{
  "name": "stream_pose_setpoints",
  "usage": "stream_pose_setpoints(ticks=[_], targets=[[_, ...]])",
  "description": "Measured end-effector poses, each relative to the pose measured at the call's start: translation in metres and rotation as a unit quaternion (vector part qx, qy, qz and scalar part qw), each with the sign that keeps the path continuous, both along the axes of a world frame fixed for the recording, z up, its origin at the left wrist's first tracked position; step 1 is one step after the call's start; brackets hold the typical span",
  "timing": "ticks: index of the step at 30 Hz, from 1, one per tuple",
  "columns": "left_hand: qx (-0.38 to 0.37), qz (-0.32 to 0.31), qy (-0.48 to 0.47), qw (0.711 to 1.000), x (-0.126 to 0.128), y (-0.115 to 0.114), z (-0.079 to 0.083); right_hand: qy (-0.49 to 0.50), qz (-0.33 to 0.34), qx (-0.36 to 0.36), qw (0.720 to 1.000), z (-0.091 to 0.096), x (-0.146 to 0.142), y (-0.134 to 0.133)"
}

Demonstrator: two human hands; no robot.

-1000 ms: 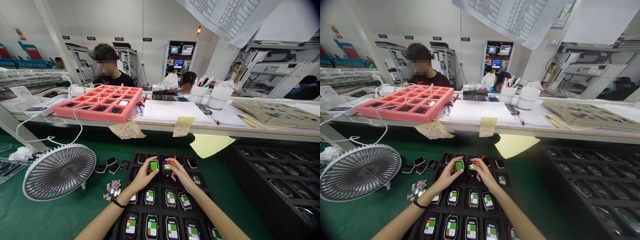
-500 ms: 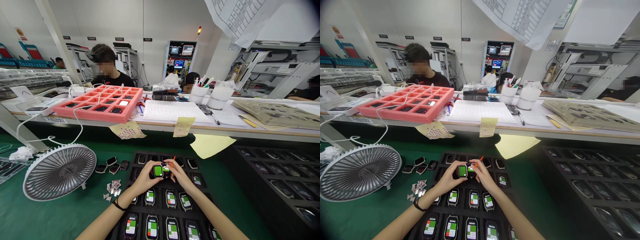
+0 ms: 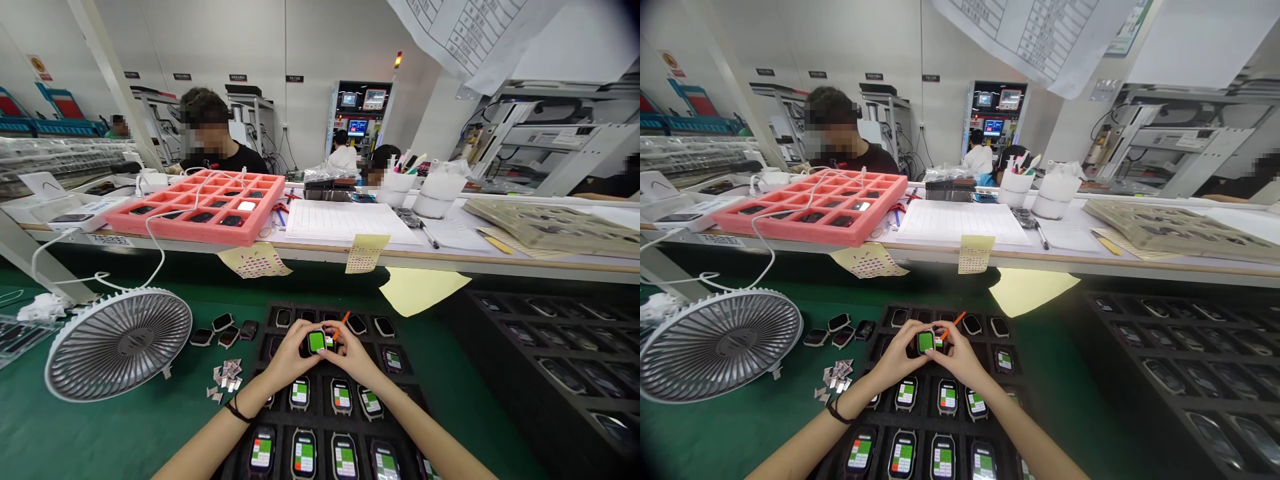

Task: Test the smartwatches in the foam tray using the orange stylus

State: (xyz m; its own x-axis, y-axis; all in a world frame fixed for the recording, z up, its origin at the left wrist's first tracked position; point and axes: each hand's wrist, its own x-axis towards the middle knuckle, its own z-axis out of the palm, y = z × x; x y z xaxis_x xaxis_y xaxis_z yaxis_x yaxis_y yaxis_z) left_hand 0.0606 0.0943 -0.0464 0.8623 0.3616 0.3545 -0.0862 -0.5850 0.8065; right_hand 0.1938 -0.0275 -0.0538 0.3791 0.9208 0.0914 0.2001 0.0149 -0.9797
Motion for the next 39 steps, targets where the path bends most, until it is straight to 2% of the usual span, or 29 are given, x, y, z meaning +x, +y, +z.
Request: stream_pose_setpoints(ticks=[16,20,23,27,30,35,39], targets=[[0.035,-0.012,0.0,0.999,0.0,-0.002,-0.002,0.046,-0.011,0.004,0.999,-0.001,-0.001,0.0],[0.07,-0.038,0.01,0.997,-0.001,-0.004,-0.002,0.02,-0.011,0.005,1.0,0.001,-0.006,-0.001],[0.082,-0.029,0.007,0.996,-0.002,-0.004,-0.001,0.008,-0.01,0.009,1.0,0.002,-0.007,-0.002],[0.106,0.004,-0.03,0.994,-0.003,-0.003,0.001,0.093,0.01,0.011,0.996,0.008,-0.004,-0.002],[0.12,0.0,-0.051,0.991,-0.003,-0.003,0.004,0.151,0.032,0.007,0.988,0.013,0.0,-0.003],[0.131,-0.016,-0.068,0.989,-0.005,-0.006,0.006,0.252,0.124,-0.046,0.959,0.02,0.001,-0.007],[0.129,-0.03,-0.072,0.989,-0.005,-0.007,0.005,0.246,0.105,-0.047,0.962,0.021,-0.002,-0.009]])
